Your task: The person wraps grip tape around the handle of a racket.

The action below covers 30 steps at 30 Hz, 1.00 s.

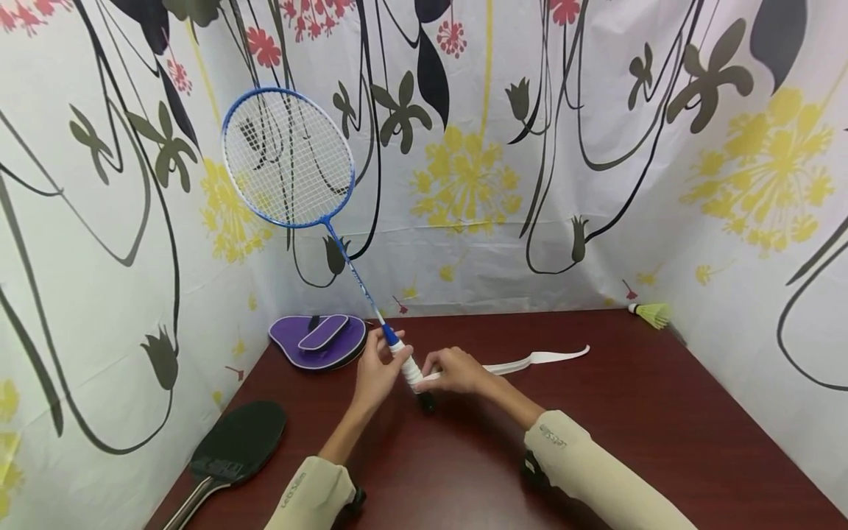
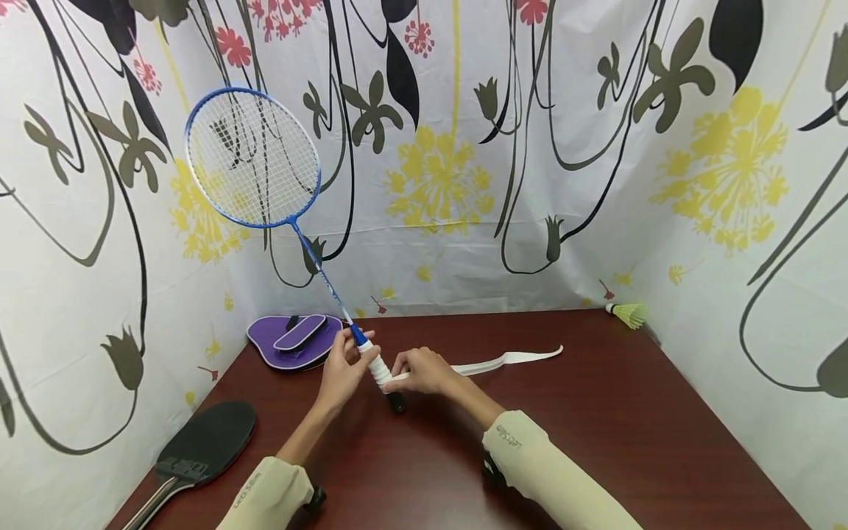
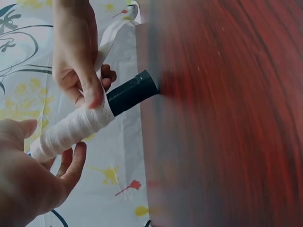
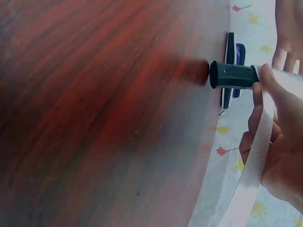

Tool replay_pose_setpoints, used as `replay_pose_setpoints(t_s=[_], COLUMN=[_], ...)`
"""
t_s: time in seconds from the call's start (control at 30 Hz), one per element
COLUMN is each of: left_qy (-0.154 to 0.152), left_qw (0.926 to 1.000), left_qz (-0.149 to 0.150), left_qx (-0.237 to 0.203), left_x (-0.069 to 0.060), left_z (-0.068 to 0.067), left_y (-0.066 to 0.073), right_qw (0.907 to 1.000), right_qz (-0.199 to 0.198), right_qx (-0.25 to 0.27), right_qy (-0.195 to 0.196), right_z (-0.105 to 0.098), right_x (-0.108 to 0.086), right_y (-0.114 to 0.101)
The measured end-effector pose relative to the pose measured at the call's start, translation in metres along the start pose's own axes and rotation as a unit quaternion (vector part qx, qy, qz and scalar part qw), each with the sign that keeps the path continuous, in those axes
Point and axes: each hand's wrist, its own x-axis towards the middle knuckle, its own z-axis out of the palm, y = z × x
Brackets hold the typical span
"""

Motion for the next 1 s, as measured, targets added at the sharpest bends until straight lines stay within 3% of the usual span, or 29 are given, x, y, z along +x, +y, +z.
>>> replay_pose_setpoints(t_s=[0.2, 0.3, 0.43, 0.53, 0.8, 1.0], left_qy=[0.058, 0.069, 0.048, 0.018, -0.044, -0.072], left_qw=[0.9979, 0.9974, 0.9981, 0.9989, 0.9985, 0.9963], left_qz=[-0.021, -0.01, 0.018, 0.019, 0.007, 0.005], left_qx=[-0.019, -0.022, -0.036, -0.038, -0.032, -0.046], left_x=[0.001, 0.002, 0.006, 0.008, 0.01, 0.01], left_z=[0.004, 0.003, -0.002, -0.005, -0.008, -0.008], left_y=[-0.003, -0.002, 0.0, 0.001, 0.0, -0.001], right_qw=[0.9999, 0.9995, 0.998, 0.9975, 0.9965, 0.9902], right_qz=[0.007, -0.009, -0.042, -0.053, -0.032, -0.019], right_qx=[0.01, 0.026, 0.038, 0.034, 0.059, 0.087], right_qy=[-0.005, -0.014, -0.026, -0.031, -0.05, -0.108], right_z=[0.001, -0.001, -0.007, -0.009, -0.005, -0.004], right_x=[0.001, 0.001, 0.001, 0.001, -0.001, 0.002], right_y=[0.006, 0.009, 0.011, 0.011, 0.014, 0.012])
